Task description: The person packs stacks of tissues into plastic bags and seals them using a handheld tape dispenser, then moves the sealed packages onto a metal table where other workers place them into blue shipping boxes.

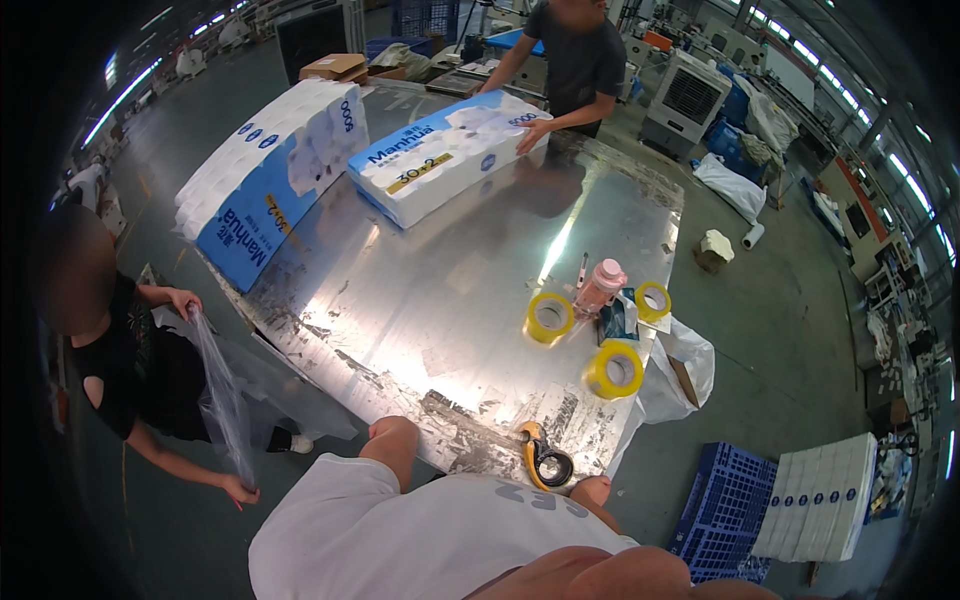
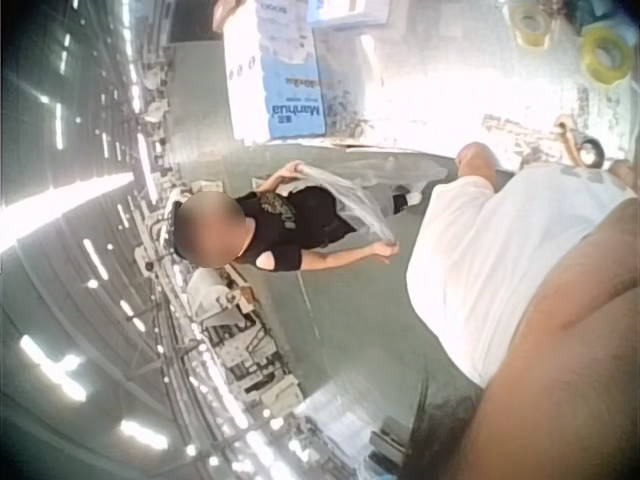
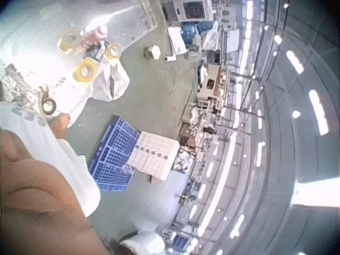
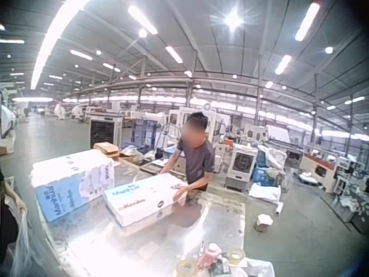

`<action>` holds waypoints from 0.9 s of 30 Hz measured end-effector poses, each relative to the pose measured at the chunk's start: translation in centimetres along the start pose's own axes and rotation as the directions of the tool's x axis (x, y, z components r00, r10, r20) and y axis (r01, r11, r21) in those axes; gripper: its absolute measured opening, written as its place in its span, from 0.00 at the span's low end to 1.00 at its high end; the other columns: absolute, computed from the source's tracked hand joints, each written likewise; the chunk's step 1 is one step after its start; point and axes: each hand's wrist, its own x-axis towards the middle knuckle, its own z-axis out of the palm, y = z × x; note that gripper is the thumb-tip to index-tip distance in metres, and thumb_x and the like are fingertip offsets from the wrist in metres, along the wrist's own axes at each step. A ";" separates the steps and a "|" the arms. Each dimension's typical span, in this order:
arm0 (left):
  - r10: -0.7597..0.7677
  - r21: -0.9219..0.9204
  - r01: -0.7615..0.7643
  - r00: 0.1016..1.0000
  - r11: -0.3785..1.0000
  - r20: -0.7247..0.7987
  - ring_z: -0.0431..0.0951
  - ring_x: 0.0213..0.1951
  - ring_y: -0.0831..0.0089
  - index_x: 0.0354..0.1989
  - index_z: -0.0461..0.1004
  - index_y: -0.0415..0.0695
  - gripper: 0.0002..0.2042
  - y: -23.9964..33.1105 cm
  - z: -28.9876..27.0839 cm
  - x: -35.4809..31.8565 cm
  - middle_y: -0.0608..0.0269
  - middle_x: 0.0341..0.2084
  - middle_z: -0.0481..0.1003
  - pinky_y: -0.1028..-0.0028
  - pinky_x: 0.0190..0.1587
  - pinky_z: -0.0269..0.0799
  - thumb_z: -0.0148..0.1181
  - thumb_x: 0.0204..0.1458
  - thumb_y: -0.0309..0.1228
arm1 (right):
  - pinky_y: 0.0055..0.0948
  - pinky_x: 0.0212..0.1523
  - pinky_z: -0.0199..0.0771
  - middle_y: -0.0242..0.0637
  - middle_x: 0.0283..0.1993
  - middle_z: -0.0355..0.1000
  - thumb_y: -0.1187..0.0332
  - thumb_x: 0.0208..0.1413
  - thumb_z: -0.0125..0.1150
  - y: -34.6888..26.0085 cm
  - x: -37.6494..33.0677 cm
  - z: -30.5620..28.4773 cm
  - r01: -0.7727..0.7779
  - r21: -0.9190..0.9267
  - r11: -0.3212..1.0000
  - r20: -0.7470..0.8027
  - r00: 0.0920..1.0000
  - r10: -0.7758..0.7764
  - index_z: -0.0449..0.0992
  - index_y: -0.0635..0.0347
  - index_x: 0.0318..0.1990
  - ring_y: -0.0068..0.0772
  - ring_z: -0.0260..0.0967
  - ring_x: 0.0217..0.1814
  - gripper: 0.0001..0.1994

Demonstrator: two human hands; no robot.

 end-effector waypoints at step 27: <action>0.143 -0.040 -0.149 0.981 0.988 -0.130 0.64 0.48 0.73 0.47 0.66 0.55 0.17 -3.6 2.1 -6.8 0.73 0.47 0.66 0.66 0.47 0.55 0.44 0.47 0.38 | 0.45 0.32 0.67 0.51 0.25 0.70 0.61 0.50 0.31 -0.2 0.2 -0.2 -0.020 -0.102 0.995 0.025 0.999 0.022 0.73 0.65 0.23 0.53 0.68 0.30 0.22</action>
